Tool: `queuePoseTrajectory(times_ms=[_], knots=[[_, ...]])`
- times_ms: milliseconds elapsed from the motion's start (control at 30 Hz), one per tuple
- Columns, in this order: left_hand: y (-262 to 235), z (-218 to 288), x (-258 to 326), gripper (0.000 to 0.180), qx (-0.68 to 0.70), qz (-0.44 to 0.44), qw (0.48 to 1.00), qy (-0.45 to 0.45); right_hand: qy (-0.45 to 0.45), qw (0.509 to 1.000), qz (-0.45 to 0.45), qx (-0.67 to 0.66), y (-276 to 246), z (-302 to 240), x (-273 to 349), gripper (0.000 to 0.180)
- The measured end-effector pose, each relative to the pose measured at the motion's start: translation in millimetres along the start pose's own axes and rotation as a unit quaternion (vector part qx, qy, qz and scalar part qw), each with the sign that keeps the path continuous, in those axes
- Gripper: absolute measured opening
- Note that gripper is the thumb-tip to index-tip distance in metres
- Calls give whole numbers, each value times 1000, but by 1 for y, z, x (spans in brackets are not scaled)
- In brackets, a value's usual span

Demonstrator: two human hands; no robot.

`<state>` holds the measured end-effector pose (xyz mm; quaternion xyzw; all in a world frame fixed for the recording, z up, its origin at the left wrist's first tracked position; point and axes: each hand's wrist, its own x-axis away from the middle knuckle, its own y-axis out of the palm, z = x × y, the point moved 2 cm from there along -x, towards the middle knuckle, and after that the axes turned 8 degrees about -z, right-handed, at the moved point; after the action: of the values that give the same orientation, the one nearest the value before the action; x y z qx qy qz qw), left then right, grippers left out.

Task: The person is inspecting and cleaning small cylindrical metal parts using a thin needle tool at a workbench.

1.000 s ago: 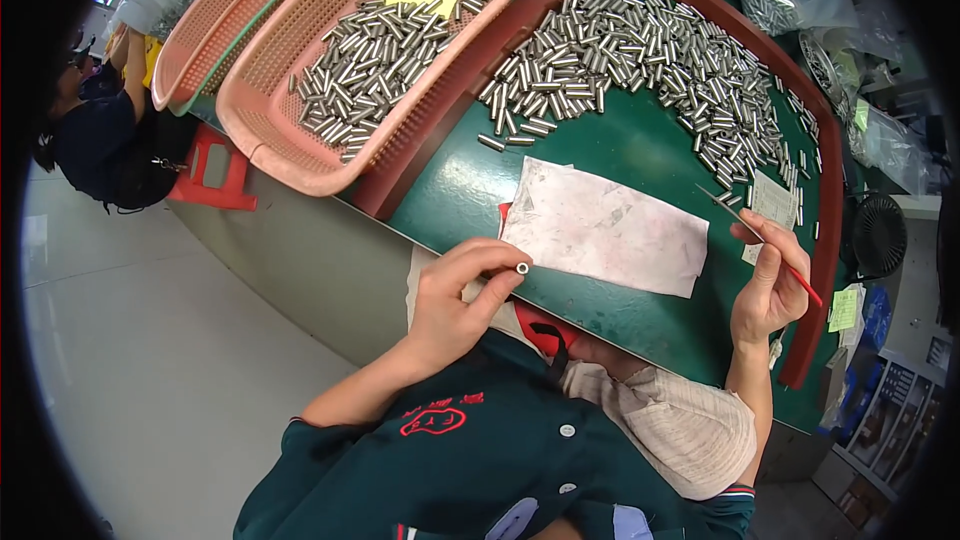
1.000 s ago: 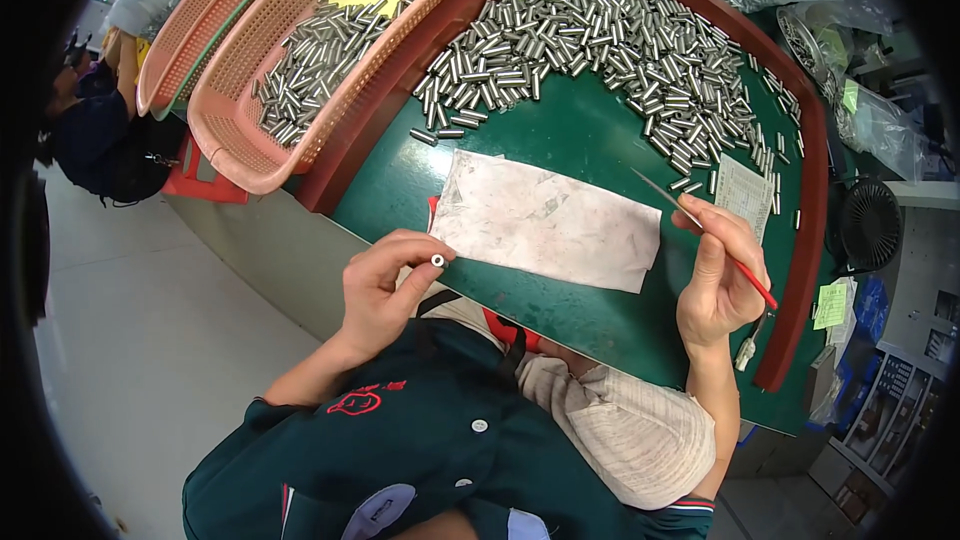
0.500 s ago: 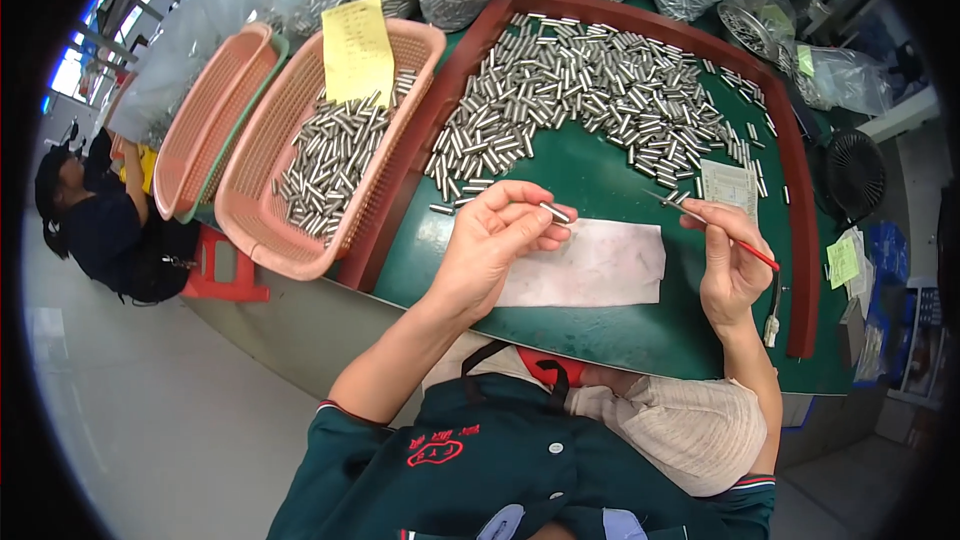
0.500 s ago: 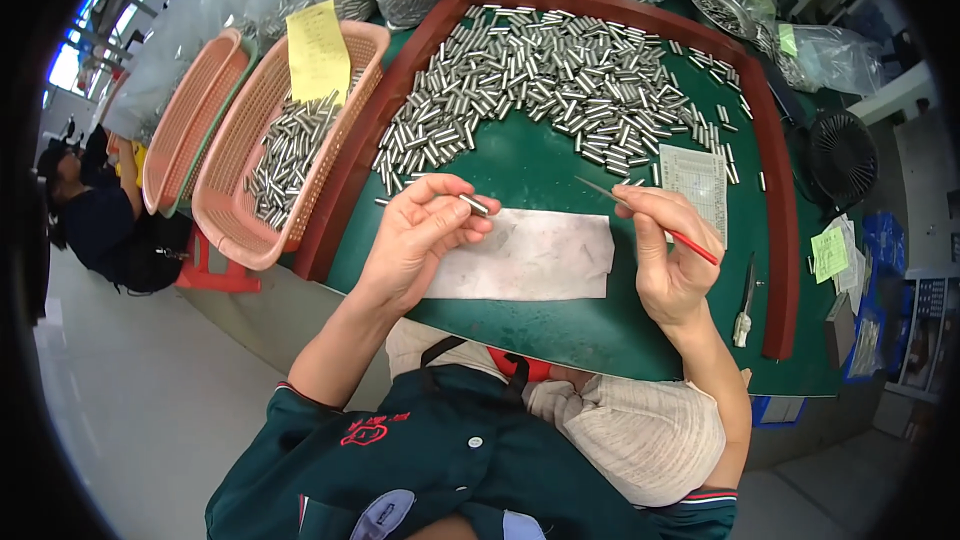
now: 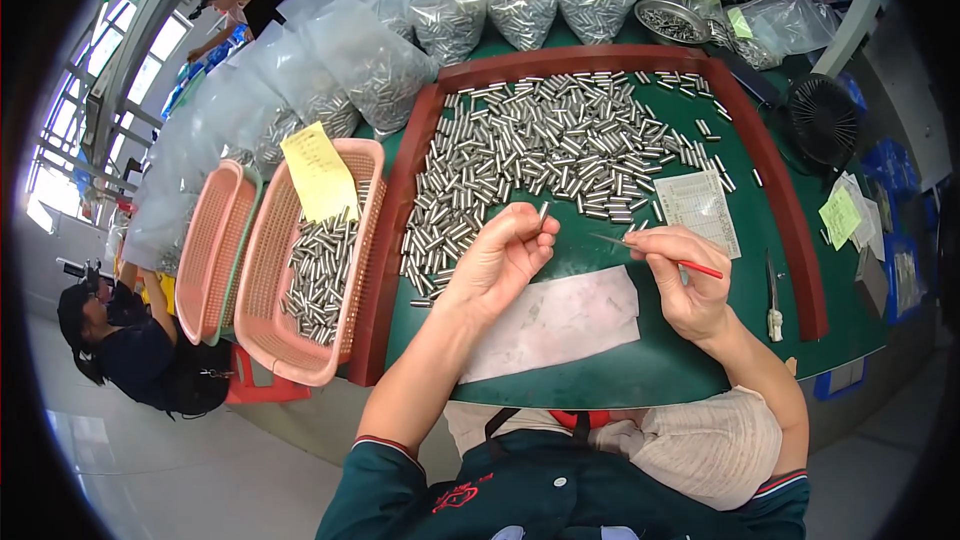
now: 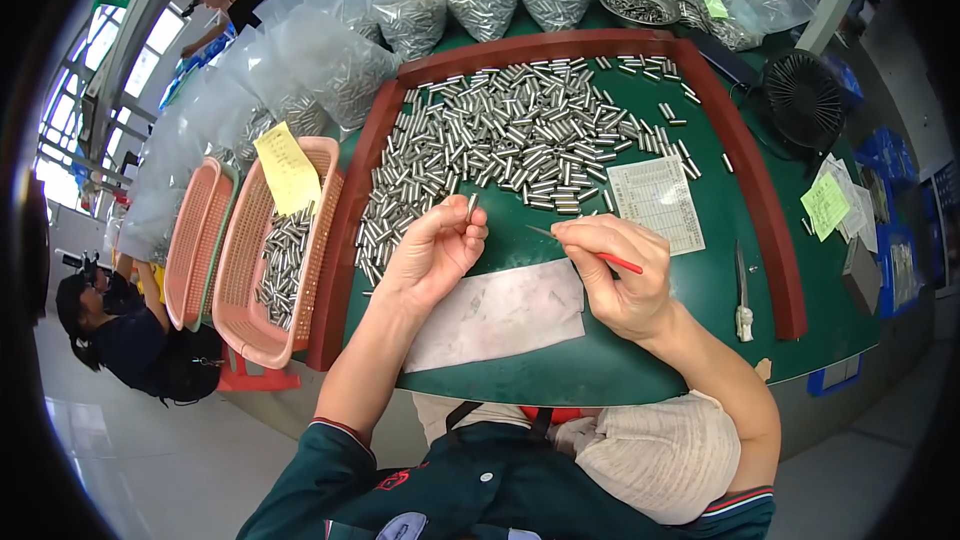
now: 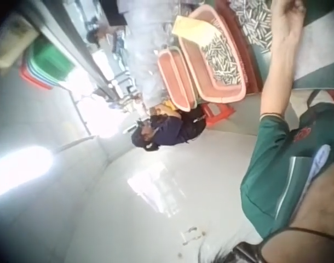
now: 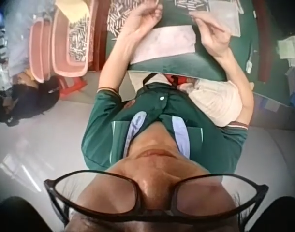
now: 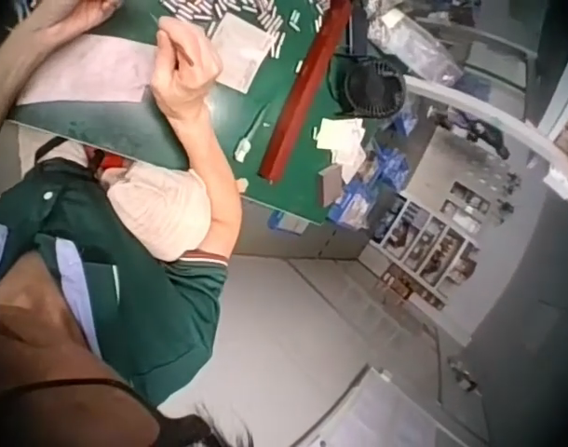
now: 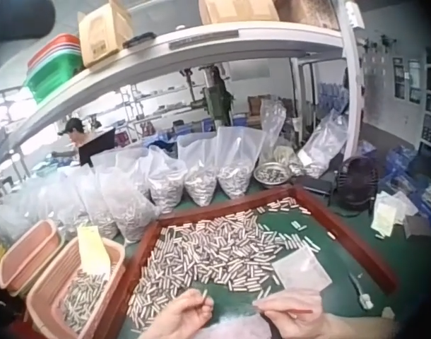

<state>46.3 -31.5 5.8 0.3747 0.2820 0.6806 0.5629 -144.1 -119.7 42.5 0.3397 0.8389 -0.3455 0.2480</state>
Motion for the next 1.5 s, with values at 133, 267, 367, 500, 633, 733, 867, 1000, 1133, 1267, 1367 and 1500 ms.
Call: queuePoseTrajectory(times_ms=[133,267,367,500,633,733,867,1000,1133,1267,1367,1500], knots=[[-3,0,-1,10,37,4,999,-3,-10,1000,-13,9,1,1,-1,13],[-7,-2,0,9,30,3,1000,-6,-10,1000,-14,9,4,1,-2,12],[-11,-3,0,7,27,-6,1000,-5,-5,1000,-14,6,4,1,-2,12],[-5,8,4,8,16,27,995,92,-9,1000,-13,3,4,0,-2,12],[-21,69,20,25,171,-96,899,391,-4,1000,-7,5,2,1,1,12],[-29,83,39,39,204,-79,874,433,-10,1000,-11,4,3,-1,1,12],[-18,57,21,26,-93,94,932,338,-18,1000,-15,3,7,0,2,12],[1,40,-1,18,-473,141,833,249,-6,1000,-6,-1,6,4,2,13],[11,34,-27,7,-709,128,675,161,-19,1000,-16,9,3,7,-1,13],[10,22,-42,11,-755,132,585,265,-10,1000,-16,7,7,9,-4,17],[13,8,-52,20,-757,120,565,305,9,1000,-23,1,5,1,-1,22],[10,-3,-63,18,-766,120,531,340,19,999,-48,-2,6,-2,4,15]])
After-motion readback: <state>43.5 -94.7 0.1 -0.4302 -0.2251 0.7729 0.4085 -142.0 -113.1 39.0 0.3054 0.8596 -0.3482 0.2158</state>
